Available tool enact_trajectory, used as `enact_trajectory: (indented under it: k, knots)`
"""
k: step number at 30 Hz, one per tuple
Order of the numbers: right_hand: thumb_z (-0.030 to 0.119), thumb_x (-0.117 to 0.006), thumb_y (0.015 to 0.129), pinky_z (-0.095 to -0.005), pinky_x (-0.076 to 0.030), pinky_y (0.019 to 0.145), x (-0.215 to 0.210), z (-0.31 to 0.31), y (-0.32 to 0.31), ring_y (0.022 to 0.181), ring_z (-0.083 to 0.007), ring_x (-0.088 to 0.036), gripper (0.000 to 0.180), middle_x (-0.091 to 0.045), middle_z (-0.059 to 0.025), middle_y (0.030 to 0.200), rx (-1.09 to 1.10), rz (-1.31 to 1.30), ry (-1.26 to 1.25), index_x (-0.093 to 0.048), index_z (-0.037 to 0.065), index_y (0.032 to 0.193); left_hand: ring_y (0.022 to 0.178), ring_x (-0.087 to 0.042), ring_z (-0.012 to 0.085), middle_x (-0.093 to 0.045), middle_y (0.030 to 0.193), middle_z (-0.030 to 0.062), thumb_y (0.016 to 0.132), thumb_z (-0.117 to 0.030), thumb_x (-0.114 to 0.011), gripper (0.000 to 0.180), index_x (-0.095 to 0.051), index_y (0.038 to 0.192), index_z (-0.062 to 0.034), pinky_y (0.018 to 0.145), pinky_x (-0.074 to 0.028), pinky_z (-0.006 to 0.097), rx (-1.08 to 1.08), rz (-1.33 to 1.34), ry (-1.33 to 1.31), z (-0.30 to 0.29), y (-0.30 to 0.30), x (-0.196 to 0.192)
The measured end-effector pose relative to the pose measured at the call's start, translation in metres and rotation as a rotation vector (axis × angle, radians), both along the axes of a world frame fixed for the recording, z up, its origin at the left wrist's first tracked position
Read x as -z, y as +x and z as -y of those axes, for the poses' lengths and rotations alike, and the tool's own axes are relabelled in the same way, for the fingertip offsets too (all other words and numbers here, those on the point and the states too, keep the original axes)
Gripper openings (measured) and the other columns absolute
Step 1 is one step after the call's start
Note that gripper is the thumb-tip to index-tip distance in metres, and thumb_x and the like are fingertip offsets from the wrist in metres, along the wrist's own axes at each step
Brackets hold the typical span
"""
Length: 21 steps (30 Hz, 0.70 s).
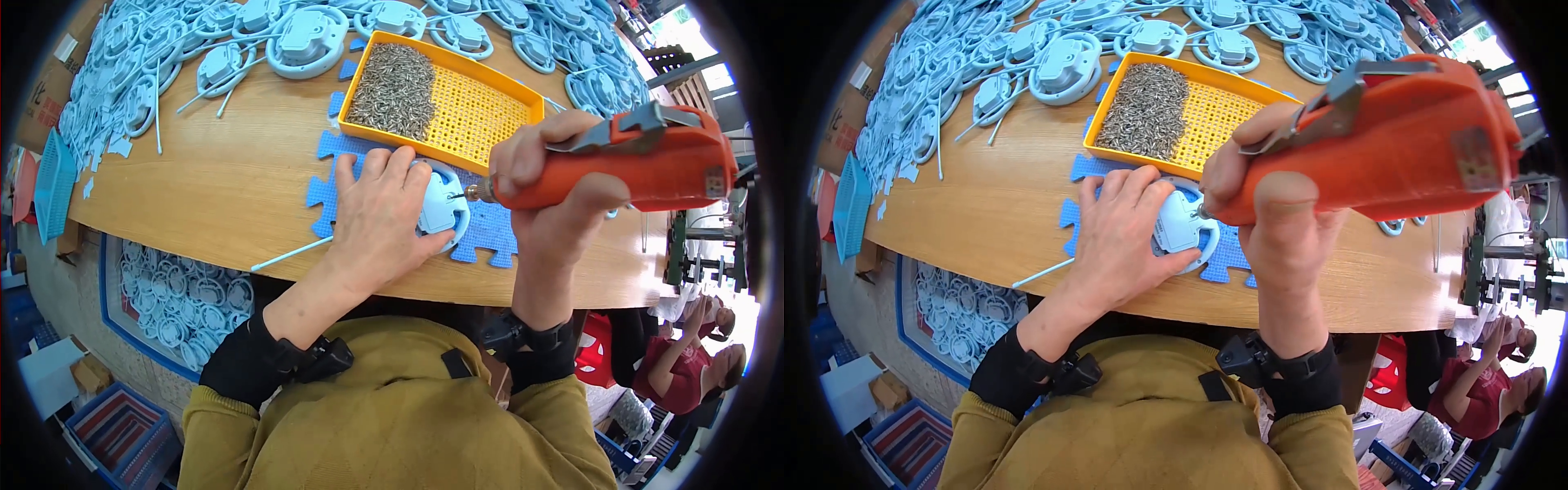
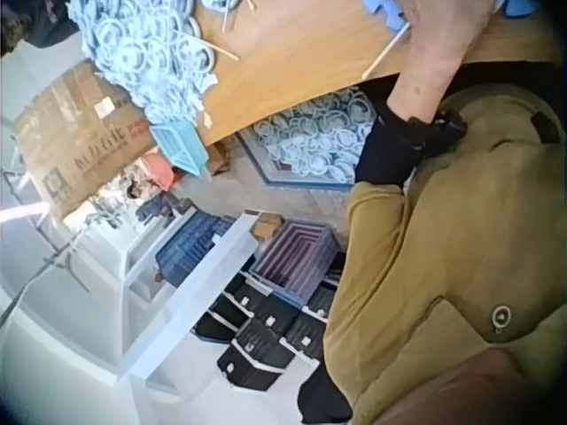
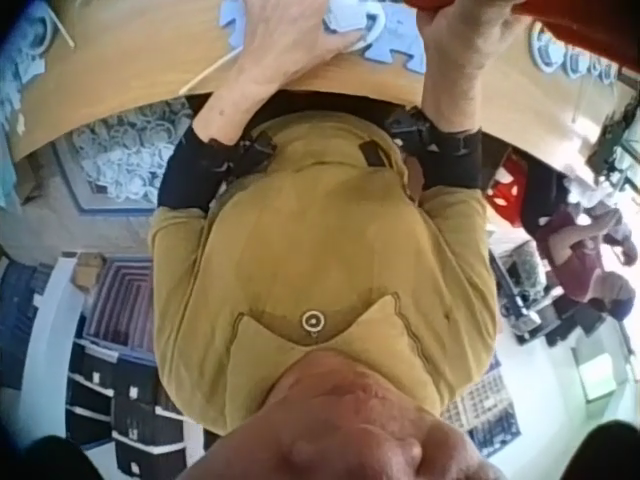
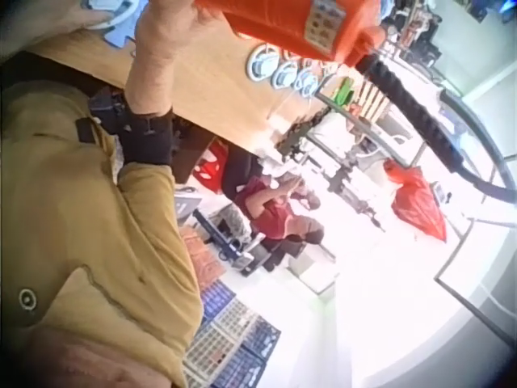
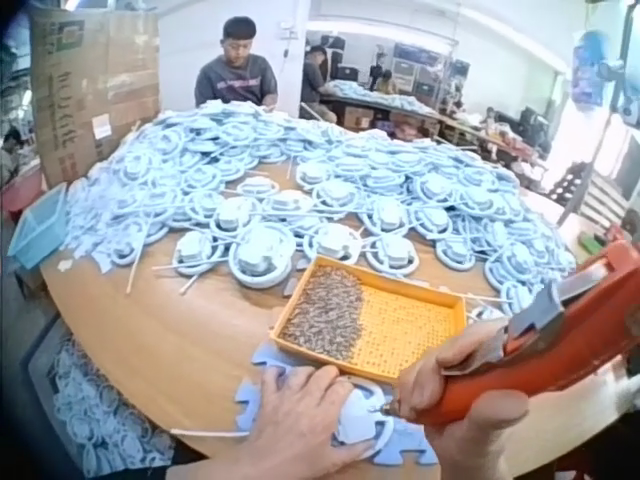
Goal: Assemble small plastic components by using an electric screwdriver to drive screws into them.
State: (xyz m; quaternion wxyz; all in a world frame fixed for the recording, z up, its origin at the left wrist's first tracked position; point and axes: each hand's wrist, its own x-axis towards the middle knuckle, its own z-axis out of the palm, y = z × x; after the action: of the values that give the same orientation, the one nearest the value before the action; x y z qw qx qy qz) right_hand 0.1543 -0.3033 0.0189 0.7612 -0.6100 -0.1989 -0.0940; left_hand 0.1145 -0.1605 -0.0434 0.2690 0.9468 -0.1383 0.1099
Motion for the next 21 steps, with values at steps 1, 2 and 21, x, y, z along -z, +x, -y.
enact_trajectory:
  k: [1,2,21]
  knots:
    - [0.074,-0.055,0.071,-0.0282,-0.041,0.051,0.0,-0.003,-0.001,0.052,-0.0139,-0.047,0.073,-0.048,-0.0014,0.064,0.009,0.002,-0.03,-0.048,0.006,0.095,0.106,-0.046,0.0261,-0.05,0.113,0.01,0.057,-0.036,-0.081,0.066,-0.055,0.108,-0.0043,0.09,-0.03,0.044,-0.001,0.01,-0.003,0.0,0.0,0.001]
    - [0.073,-0.056,0.071,-0.0283,-0.041,0.049,0.0,-0.004,-0.001,0.051,-0.014,-0.047,0.071,-0.048,-0.0017,0.063,0.018,0.003,-0.06,-0.046,0.006,0.094,0.106,-0.046,0.0259,-0.05,0.113,0.0098,0.057,-0.036,-0.081,0.066,-0.055,0.109,-0.0044,0.09,-0.03,0.044,-0.002,0.019,-0.006,0.0,0.0,0.002]
    - [0.048,-0.064,0.084,-0.0284,-0.043,0.053,0.015,0.062,0.074,0.057,-0.0167,-0.052,0.051,-0.054,-0.0067,0.067,0.076,0.162,0.226,-0.051,0.002,0.098,0.113,-0.046,0.034,-0.049,0.124,0.0156,0.054,-0.018,-0.081,0.076,-0.051,0.122,-0.0054,0.096,-0.036,0.043,-0.148,-0.302,0.226,-0.147,-0.083,-0.068]
